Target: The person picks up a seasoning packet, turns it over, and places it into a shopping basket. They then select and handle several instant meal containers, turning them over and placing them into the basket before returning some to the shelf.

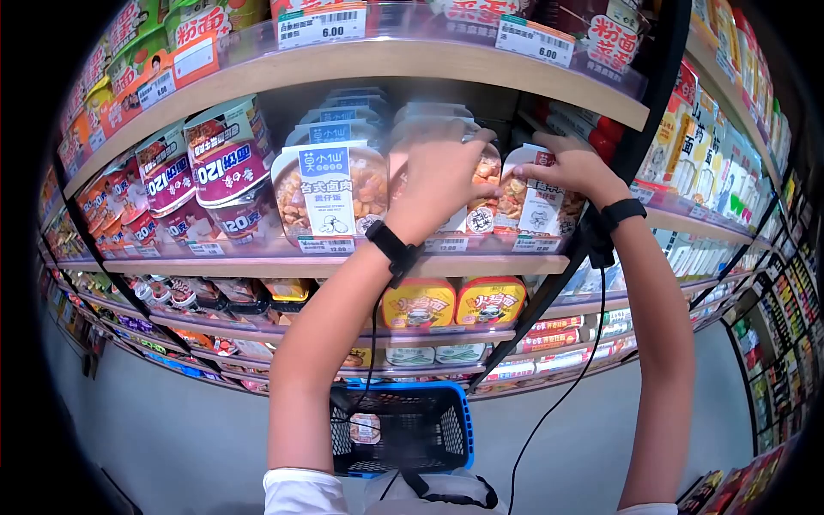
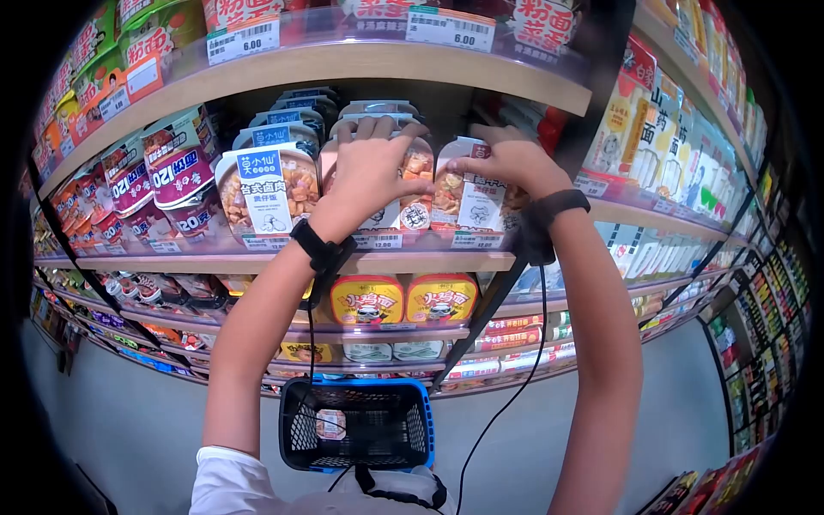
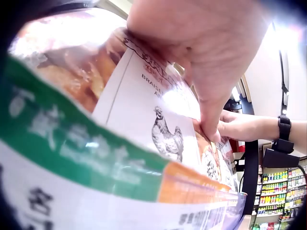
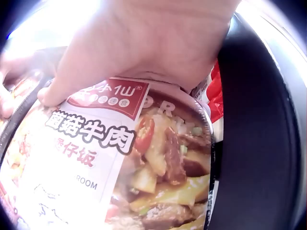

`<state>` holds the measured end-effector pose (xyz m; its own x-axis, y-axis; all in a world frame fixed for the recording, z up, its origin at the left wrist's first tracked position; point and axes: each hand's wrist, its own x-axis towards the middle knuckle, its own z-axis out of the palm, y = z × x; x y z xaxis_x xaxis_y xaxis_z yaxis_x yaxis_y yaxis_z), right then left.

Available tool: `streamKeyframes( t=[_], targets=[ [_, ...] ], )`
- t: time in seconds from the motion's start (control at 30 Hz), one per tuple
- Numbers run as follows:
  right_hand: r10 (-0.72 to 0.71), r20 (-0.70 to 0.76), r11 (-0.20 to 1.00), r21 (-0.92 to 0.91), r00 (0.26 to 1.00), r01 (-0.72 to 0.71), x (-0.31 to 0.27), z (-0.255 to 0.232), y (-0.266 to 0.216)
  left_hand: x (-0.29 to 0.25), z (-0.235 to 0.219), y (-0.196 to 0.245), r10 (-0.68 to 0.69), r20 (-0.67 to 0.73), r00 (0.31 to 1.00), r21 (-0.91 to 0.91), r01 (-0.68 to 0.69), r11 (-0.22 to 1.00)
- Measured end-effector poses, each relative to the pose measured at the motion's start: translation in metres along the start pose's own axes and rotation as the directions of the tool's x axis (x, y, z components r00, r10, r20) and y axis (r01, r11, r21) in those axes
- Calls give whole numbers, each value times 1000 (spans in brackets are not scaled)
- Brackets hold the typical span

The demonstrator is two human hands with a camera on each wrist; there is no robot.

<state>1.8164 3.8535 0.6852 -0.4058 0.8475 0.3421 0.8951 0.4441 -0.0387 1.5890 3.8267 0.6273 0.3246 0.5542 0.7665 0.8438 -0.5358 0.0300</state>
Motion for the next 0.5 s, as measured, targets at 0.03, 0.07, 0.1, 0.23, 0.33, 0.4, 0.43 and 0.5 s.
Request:
streamKeyframes(
  t=[0.03, 0.07, 0.1, 0.23, 0.33, 0.4, 0.43, 0.5],
  targets=[
    [-9, -9, 1000, 22, 1000, 10, -2, -2, 2, -1, -4, 1, 0, -4, 1000, 0, 0, 1000],
    [-28, -15, 999, 42, 999, 29, -3, -3, 3, -1, -9, 0, -9, 26, 1000, -60, 10, 998],
    [-58, -16, 996, 66, 998, 59, 0, -3, 4, -4, -8, -1, 8, -59, 998, -1, -8, 1000],
    [-66, -8, 997, -41, 998, 65, 10, -1, 5, -4, -14, 7, -63, 20, 998, 91, 61, 994],
    [35, 81, 999, 3, 996, -36, 8, -8, -15, -8, -1, 6, -24, -51, 998, 35, 26, 999],
    [-72, 27, 997, 41, 997, 71, 10, -8, -26, -14, 2, -1, 58, -102, 993, -2, -59, 998],
    [-118, 19, 988, 103, 993, 115, 10, -10, -35, -21, -4, -4, 53, -206, 977, 35, -47, 998],
    [-238, -49, 943, 229, 970, 243, 15, -9, -52, -30, -19, -7, 73, -409, 910, 111, -30, 993]
  ],
)
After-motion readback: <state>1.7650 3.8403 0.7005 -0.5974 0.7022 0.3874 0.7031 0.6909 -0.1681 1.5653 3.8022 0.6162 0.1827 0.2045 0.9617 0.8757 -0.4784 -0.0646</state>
